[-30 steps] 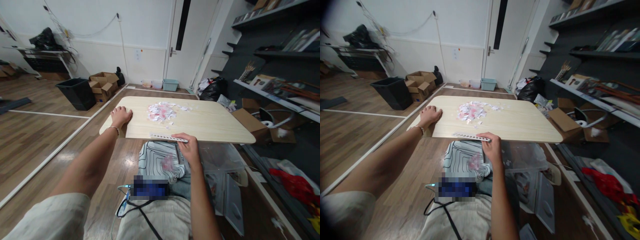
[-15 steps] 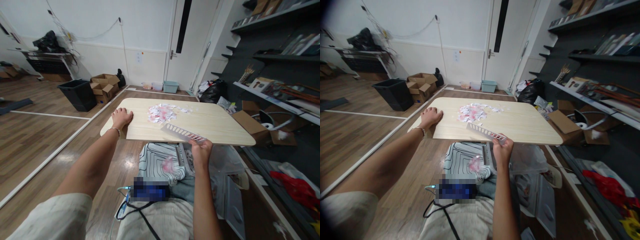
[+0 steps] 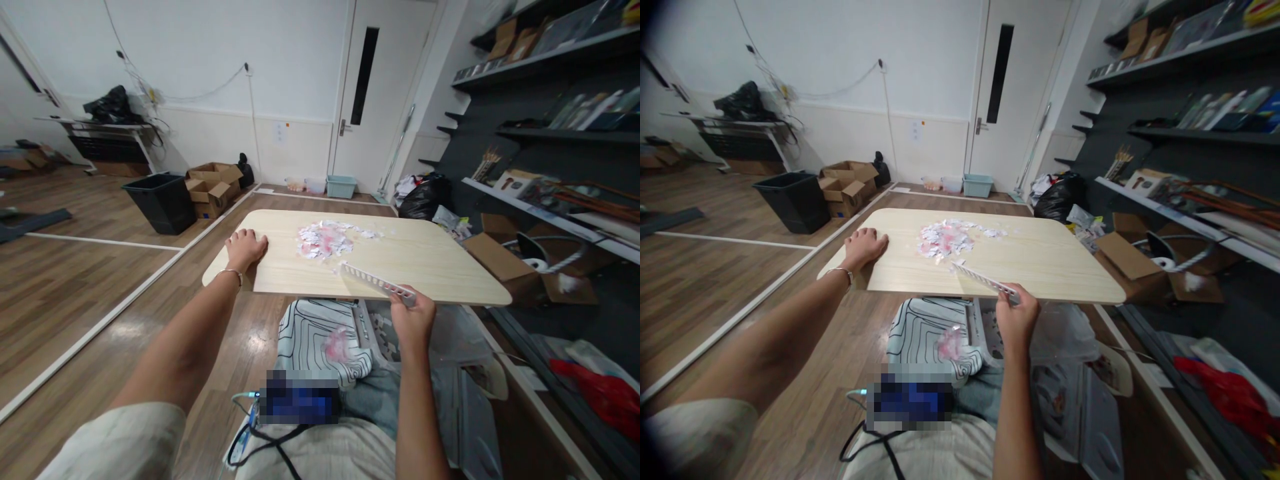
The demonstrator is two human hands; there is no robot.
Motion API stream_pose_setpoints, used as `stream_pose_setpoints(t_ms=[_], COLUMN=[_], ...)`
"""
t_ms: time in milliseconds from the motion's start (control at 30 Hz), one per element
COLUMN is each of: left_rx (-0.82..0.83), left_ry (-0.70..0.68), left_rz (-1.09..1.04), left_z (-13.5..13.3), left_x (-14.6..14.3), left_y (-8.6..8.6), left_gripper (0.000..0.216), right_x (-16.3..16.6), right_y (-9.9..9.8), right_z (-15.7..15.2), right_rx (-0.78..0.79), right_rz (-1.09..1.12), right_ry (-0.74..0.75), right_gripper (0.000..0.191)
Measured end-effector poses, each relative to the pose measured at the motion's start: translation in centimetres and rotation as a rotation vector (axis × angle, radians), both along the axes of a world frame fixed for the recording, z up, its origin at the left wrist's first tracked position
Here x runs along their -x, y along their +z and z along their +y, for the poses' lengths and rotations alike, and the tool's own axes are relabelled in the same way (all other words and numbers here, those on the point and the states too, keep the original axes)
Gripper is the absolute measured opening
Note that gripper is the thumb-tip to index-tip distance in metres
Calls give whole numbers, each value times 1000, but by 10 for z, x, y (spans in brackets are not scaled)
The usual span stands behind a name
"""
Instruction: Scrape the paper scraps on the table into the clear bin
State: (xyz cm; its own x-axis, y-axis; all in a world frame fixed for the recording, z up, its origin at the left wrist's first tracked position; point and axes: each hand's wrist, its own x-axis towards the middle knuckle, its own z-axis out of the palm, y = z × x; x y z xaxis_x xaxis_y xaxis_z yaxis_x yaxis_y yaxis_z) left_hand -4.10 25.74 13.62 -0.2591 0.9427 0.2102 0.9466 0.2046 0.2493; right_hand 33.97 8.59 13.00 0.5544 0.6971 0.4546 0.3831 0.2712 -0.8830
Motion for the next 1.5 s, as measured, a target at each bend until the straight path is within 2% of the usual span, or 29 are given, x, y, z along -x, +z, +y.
stream_pose_setpoints(t_ms=[267, 433, 1033, 1200, 1500], left_rx=[-11, -9, -12, -5, -20], left_ry=[-6, -9, -1, 0, -4], left_rz=[-15, -14, -3, -5, -8], left_z=[1, 2, 0, 0, 1], left_x=[1, 2, 1, 1, 2], left_y=[-1, -1, -1, 0, -2], left_gripper=[70, 72, 67, 69, 69], right_x=[1, 6, 13, 12, 13], right_y=[8, 11, 8, 8, 5], right_z=[-3, -5, -5, -4, -1], right_rx=[-26, 3, -22, -21, -31], right_rz=[103, 87, 93, 72, 149], right_ry=[-19, 44, 70, 49, 68], right_gripper=[13, 12, 7, 14, 10])
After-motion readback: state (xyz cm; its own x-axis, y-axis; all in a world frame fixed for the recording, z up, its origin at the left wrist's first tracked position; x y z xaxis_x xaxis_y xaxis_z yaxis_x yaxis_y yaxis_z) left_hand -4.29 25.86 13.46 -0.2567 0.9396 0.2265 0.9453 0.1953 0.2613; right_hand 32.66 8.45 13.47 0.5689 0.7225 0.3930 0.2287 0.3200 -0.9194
